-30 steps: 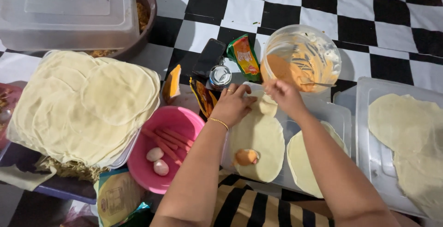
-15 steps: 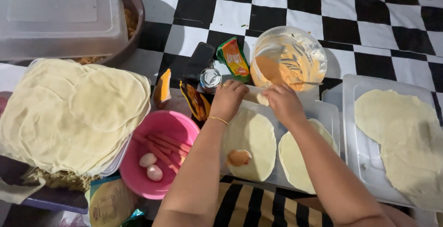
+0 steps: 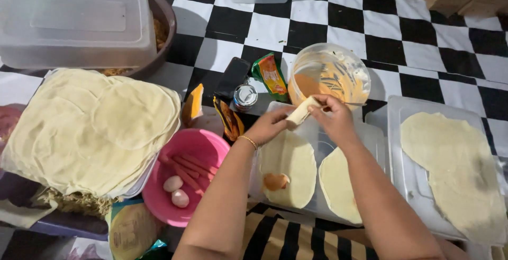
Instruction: Preparing food rolls by applying sauce, sausage, and egg fillings to thin wrappers and rolling them into cylinders.
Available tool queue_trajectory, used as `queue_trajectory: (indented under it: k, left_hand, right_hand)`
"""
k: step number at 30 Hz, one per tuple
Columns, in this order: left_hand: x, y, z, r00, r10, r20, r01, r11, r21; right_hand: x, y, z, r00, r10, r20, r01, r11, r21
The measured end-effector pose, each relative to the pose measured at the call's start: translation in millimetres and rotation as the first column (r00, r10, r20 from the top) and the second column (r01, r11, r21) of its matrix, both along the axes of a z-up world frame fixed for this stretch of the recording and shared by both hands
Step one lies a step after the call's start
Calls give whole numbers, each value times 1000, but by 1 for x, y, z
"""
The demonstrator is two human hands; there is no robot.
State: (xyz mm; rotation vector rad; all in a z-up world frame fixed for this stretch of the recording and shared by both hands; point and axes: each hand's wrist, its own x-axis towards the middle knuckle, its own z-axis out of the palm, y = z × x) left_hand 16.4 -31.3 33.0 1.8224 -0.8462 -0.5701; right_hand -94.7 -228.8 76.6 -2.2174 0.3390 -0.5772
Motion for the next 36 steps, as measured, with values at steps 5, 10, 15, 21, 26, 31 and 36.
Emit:
queue_trajectory:
  k: [5, 10, 15, 21, 26, 31, 36]
  left_hand:
    - [-77, 6, 115, 624, -347, -700, -138, 833, -536]
    - [-90, -17, 70, 412, -499, -763, -238, 749, -618]
    - [-104, -16, 77, 436, -525, -731, -290, 687, -667]
    - [-121, -6, 100, 350, -539, -766, -332, 693, -640]
    - [-134, -4, 103, 790, -411, -456, 27, 766, -643]
    - [-138, -1, 90, 869, -401, -291, 221, 839, -497]
    - [-118, 15, 50, 870, -417, -262, 289, 863, -414]
  right_hand:
    - [-23, 27, 58, 995, 93, 28, -96, 892, 441]
    - [-56, 50, 77, 958, 165, 234, -39, 886, -463]
    - [-86, 80, 75, 974, 135, 184, 65, 611, -789]
    - [-95, 67, 62, 981, 84, 174, 58, 732, -679]
    - [-109, 49, 57, 996, 53, 73, -64, 988, 143]
    - [-133, 35, 28, 993, -117, 30, 46, 592, 805]
    - [-179, 8, 7, 960, -257, 110, -66, 173, 983]
